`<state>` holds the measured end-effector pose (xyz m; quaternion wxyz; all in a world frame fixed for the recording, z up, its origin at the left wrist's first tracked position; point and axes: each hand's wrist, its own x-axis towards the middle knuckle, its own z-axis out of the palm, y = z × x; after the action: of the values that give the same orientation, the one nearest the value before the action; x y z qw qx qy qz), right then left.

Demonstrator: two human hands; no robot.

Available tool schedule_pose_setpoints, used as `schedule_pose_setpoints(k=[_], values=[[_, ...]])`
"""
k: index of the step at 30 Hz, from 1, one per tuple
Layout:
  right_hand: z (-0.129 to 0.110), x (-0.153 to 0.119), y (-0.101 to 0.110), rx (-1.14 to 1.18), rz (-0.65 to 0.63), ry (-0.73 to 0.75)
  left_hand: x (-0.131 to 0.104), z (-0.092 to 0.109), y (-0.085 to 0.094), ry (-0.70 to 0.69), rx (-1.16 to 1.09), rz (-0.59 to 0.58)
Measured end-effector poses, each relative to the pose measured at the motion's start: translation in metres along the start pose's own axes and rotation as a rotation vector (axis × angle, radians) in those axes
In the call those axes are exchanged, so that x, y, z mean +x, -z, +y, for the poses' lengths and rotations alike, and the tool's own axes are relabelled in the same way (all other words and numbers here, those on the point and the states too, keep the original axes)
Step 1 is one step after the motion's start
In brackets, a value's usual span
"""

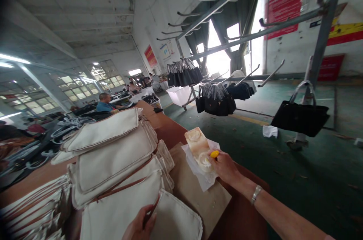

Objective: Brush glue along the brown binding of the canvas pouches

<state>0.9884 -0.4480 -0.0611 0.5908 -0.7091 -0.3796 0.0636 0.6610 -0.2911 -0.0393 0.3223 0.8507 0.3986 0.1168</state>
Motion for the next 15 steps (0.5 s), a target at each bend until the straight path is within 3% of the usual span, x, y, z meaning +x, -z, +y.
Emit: schedule_pose_setpoints(k=[6,12,15], values=[[0.005,-0.011,0.01,-0.061,-0.023,0.121,0.016,0.027,-0.006,0.056,-0.022,-0.044],[-0.004,-0.036,0.028,-0.132,-0.211,0.36,0.004,0.042,-0.004,0.139,-0.495,-0.167],[-0.002,-0.037,0.031,-0.148,-0.168,0.391,-0.008,0.051,-0.005,0.192,-0.67,-0.206]])
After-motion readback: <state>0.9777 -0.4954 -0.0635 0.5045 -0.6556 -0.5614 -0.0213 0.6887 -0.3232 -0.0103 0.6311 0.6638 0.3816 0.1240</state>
